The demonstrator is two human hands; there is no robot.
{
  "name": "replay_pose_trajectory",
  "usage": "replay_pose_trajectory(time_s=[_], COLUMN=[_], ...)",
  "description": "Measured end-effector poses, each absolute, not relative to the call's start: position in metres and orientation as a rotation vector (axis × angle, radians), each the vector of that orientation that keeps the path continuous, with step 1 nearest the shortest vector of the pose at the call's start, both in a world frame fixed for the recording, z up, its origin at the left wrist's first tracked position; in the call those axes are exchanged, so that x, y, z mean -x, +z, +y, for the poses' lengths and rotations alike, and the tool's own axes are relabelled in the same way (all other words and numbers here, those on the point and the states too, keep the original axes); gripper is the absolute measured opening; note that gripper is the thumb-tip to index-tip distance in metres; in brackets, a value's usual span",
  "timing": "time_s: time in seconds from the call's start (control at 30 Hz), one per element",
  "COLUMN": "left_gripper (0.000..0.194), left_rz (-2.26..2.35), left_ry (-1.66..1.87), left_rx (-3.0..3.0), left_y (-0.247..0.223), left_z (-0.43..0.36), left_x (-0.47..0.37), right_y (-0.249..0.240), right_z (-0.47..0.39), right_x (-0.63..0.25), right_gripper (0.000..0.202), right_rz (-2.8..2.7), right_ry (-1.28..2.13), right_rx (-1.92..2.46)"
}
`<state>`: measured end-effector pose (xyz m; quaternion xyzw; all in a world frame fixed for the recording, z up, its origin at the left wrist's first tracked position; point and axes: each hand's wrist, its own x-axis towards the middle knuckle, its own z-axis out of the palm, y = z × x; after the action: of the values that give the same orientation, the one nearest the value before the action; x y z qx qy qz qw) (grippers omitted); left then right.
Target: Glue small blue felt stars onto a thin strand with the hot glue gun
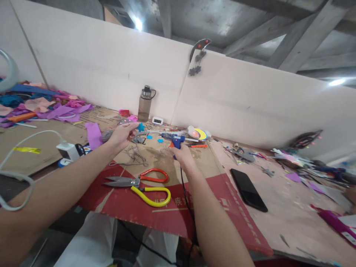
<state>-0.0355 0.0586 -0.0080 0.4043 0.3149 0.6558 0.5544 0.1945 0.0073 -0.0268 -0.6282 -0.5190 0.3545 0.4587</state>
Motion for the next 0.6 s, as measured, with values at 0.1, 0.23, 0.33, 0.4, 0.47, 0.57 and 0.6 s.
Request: replay_pose_trajectory(time_s=[0.1, 0.23, 0.33, 0.4, 0.47, 0.57, 0.6], left_gripper=[0.019, 0.018, 0.017, 0.018, 0.018, 0.018, 0.018], left_rz=[0.757, 0.791, 0.796, 0.809, 0.831, 0.850, 0.851], left_ry=[1.538, 1.533, 1.518, 1.502, 1.488, 1.481, 1.481], left_rx=[-0.944, -0.950, -0.986, -1.002, -1.014, -1.042, -1.055], left_y=[-0.011, -0.015, -0.016, -0.017, -0.017, -0.017, -0.016], left_z=[0.059, 0.060, 0.059, 0.058, 0.058, 0.056, 0.055], left_x=[0.033, 0.032, 0.030, 0.029, 0.028, 0.026, 0.025], right_y=[-0.018, -0.008, -0.004, -0.004, -0.006, -0.009, -0.011], right_z=[-0.002, -0.019, -0.029, -0.032, -0.031, -0.026, -0.025], right_x=[-0.178, -0.162, -0.158, -0.158, -0.160, -0.163, -0.164], right_gripper=[0.026, 0.025, 0.020, 0.019, 0.018, 0.017, 0.017], right_rz=[-1.179, -1.333, -1.487, -1.563, -1.605, -1.657, -1.673], right_ry=[0.912, 0.872, 0.745, 0.628, 0.543, 0.471, 0.449], right_rx=[1.207, 0.995, 1.061, 1.123, 1.164, 1.197, 1.198])
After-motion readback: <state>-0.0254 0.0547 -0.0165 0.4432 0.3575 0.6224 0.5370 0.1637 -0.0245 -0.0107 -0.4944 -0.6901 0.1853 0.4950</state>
